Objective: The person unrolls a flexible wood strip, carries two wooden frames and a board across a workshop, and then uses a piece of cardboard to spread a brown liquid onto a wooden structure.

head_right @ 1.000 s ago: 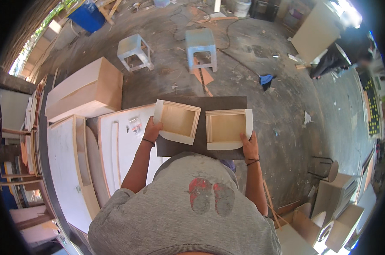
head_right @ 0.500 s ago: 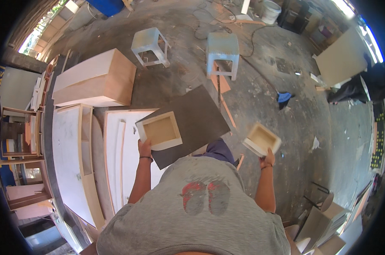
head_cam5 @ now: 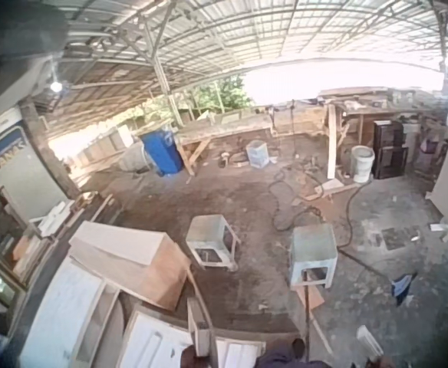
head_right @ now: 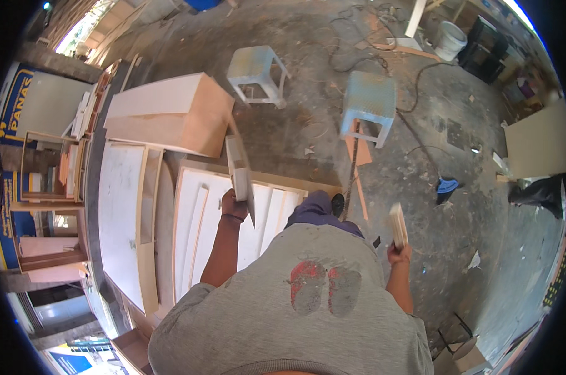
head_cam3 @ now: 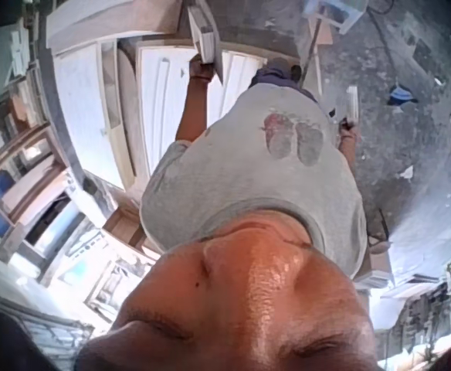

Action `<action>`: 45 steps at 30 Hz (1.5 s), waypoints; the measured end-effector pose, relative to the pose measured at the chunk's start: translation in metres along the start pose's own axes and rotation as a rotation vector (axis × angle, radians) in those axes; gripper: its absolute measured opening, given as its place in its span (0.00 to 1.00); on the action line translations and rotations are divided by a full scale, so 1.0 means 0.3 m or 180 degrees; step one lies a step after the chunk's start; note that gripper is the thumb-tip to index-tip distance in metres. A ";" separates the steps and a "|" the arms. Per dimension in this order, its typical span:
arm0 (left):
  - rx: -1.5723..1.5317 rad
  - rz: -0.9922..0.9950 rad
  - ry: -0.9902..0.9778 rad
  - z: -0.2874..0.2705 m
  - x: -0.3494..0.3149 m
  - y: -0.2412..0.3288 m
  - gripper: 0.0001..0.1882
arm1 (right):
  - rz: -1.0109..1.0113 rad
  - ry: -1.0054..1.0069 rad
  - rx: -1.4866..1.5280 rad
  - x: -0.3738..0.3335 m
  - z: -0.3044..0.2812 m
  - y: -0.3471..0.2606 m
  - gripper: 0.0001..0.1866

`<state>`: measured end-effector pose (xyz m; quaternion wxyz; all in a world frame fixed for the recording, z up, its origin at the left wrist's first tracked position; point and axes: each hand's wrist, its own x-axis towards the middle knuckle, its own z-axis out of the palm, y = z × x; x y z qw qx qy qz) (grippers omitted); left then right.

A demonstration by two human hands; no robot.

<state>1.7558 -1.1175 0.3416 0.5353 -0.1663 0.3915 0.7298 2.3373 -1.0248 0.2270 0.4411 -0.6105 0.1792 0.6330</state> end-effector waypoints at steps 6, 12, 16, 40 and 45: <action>-0.0255 -0.0064 -0.0040 0.144 0.094 -0.039 0.10 | -0.0014 -0.2030 0.0372 -0.205 0.618 -0.081 0.16; 0.0158 0.0211 0.0229 0.184 0.289 0.045 0.22 | 0.0489 -0.2856 0.0885 -0.364 0.933 -0.142 0.20; 0.0254 0.0256 0.0187 0.259 0.393 0.067 0.23 | 0.0859 -0.3687 0.0733 -0.342 1.116 -0.162 0.21; -0.0913 0.0669 0.0548 0.621 1.260 0.510 0.10 | -0.2876 -0.2918 -0.1075 -0.274 2.692 -0.108 0.28; -0.0773 0.0697 0.0611 0.793 1.552 0.540 0.14 | -0.1945 -0.3176 -0.0318 -0.219 2.994 -0.186 0.27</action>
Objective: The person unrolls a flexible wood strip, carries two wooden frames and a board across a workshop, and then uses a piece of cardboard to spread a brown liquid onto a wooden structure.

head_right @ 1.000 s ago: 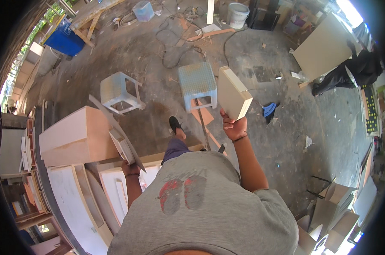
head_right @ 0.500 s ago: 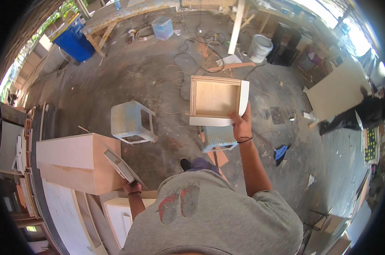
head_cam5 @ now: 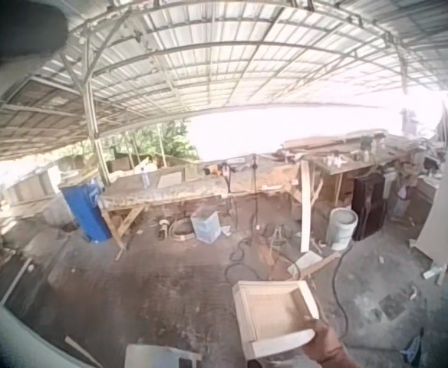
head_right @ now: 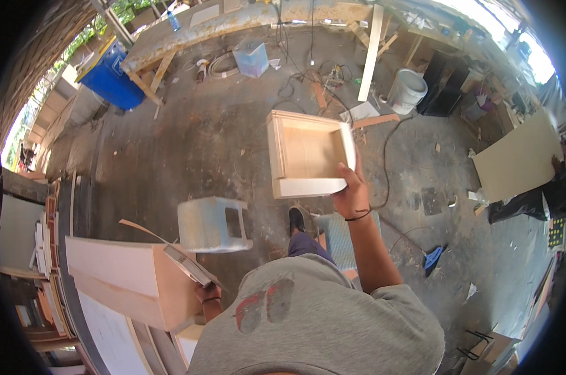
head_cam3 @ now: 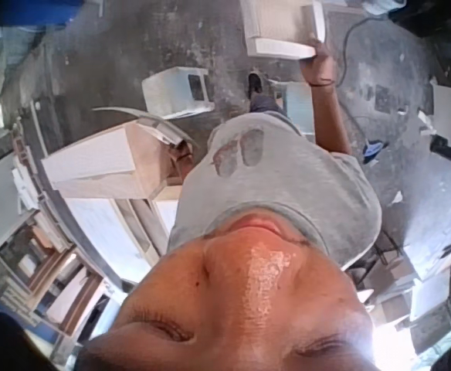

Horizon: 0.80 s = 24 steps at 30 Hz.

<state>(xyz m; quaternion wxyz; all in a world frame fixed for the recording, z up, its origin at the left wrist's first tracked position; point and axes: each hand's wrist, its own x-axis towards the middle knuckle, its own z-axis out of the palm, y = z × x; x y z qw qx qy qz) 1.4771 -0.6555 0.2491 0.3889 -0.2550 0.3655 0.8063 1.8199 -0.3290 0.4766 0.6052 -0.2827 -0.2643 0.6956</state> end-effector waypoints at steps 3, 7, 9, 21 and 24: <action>-0.0114 -0.0036 0.0276 0.208 0.116 -0.041 0.19 | 0.0833 -0.0592 0.0790 0.187 0.004 0.012 0.23; 0.0039 0.0049 0.0074 0.373 0.338 0.005 0.22 | 0.2016 -0.0775 0.1946 0.435 0.072 0.100 0.19; 0.0226 0.0190 -0.0013 0.437 0.408 0.005 0.25 | 0.2427 -0.0926 0.2681 0.525 0.115 0.148 0.16; 0.0215 0.0316 -0.0030 0.987 0.785 -0.022 0.29 | 0.2773 -0.0744 0.2579 1.126 0.439 0.411 0.11; 0.0216 0.0291 -0.0117 1.144 0.953 0.019 0.31 | 0.2727 -0.0765 0.2281 1.294 0.557 0.458 0.12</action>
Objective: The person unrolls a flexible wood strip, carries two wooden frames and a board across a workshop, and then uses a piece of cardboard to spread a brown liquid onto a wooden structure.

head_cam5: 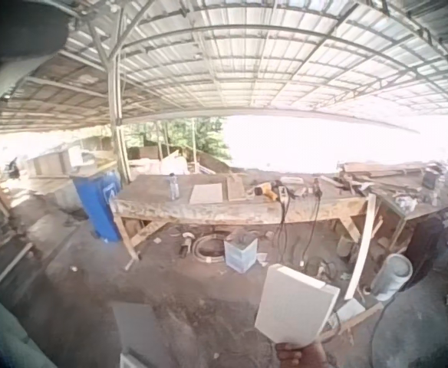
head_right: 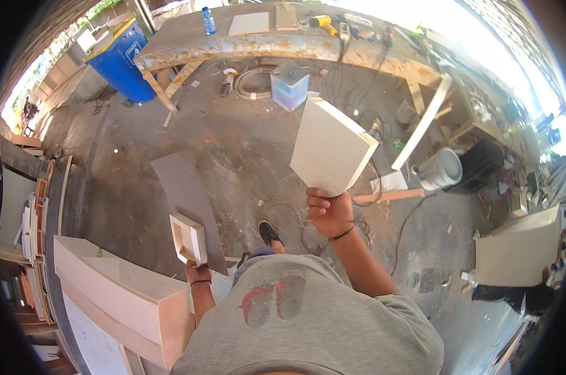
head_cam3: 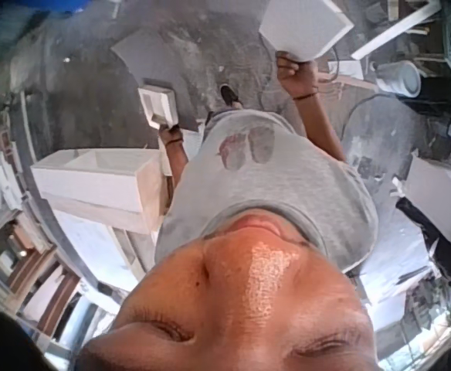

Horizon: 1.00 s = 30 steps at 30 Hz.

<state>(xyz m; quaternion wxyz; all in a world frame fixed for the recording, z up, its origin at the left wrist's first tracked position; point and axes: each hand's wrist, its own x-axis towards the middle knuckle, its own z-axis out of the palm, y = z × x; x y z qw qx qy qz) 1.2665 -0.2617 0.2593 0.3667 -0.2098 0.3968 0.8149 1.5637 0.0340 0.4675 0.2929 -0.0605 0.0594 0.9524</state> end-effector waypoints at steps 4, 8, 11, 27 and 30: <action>-0.0098 0.0109 0.0004 0.249 0.125 0.067 0.28 | -0.0078 0.0066 -0.0333 0.224 0.079 -0.067 0.13; -0.0189 0.0033 0.0040 0.429 0.251 0.162 0.24 | -0.0293 0.0169 -0.0651 0.411 0.112 -0.103 0.13; -0.0226 0.0095 -0.0083 0.571 0.330 0.182 0.22 | -0.0483 0.0516 -0.0882 0.537 0.108 -0.153 0.14; -0.0191 0.0664 0.0448 1.178 0.886 0.395 0.29 | -0.0845 0.1057 -0.1147 1.491 0.186 -0.505 0.06; -0.0192 0.0702 0.0500 1.249 0.967 0.388 0.29 | -0.0893 0.1184 -0.1170 1.632 0.190 -0.558 0.07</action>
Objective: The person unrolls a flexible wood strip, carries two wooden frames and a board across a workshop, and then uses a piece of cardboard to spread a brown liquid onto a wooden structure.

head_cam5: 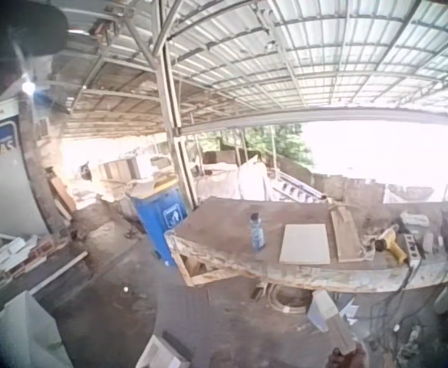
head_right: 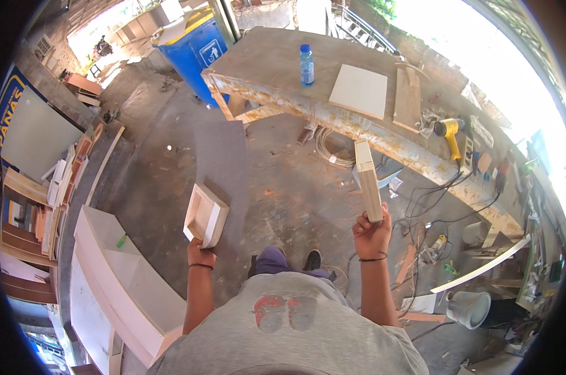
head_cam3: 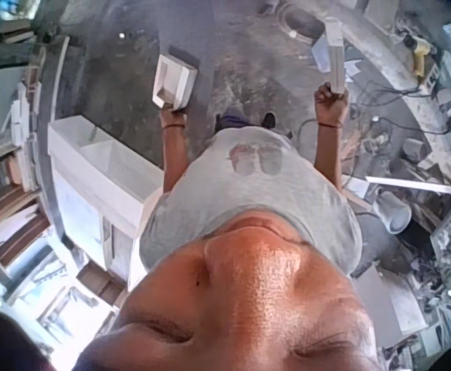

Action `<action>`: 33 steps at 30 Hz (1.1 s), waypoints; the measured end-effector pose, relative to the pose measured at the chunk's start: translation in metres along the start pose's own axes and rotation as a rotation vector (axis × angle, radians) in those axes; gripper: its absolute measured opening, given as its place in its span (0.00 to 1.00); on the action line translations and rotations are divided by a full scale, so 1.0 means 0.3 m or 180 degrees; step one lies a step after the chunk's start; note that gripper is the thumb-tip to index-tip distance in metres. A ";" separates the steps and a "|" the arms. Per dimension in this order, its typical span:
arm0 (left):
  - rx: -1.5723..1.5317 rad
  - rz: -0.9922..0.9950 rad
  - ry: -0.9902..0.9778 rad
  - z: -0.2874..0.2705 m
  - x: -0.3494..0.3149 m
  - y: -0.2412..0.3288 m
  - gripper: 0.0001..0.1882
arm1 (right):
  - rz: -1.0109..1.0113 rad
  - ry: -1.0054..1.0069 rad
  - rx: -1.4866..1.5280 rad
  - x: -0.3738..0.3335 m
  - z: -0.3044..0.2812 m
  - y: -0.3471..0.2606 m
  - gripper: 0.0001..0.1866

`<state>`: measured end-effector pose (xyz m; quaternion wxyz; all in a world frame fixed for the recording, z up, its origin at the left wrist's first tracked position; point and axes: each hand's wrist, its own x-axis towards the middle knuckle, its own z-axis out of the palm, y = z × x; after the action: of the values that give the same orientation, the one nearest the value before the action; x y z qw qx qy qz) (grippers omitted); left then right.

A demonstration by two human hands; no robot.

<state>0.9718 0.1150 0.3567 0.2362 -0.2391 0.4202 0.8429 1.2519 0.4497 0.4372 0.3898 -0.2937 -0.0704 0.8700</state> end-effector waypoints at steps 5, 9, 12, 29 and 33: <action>0.0079 -0.0086 0.0130 0.084 0.160 -0.048 0.30 | -0.0017 0.0166 -0.0072 0.209 0.070 0.000 0.07; 0.0068 -0.0090 0.0138 0.236 0.341 -0.047 0.30 | -0.0184 0.0338 -0.0131 0.398 0.130 0.025 0.09; 0.0120 0.0134 -0.0100 0.308 0.544 -0.012 0.30 | -0.0897 0.0684 -0.0694 0.531 0.256 0.068 0.14; 0.0787 0.0647 -0.0317 0.903 1.062 0.144 0.25 | -0.2135 0.1466 -0.2152 1.001 0.545 -0.035 0.35; 0.0579 0.0227 0.0030 1.008 1.139 0.113 0.23 | -0.2134 0.1955 -0.1646 1.137 0.523 -0.122 0.36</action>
<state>0.6250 0.4126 0.3324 0.2249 -0.2055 0.5043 0.8080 1.0078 0.7368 0.4228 0.5644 -0.5833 -0.2555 0.5253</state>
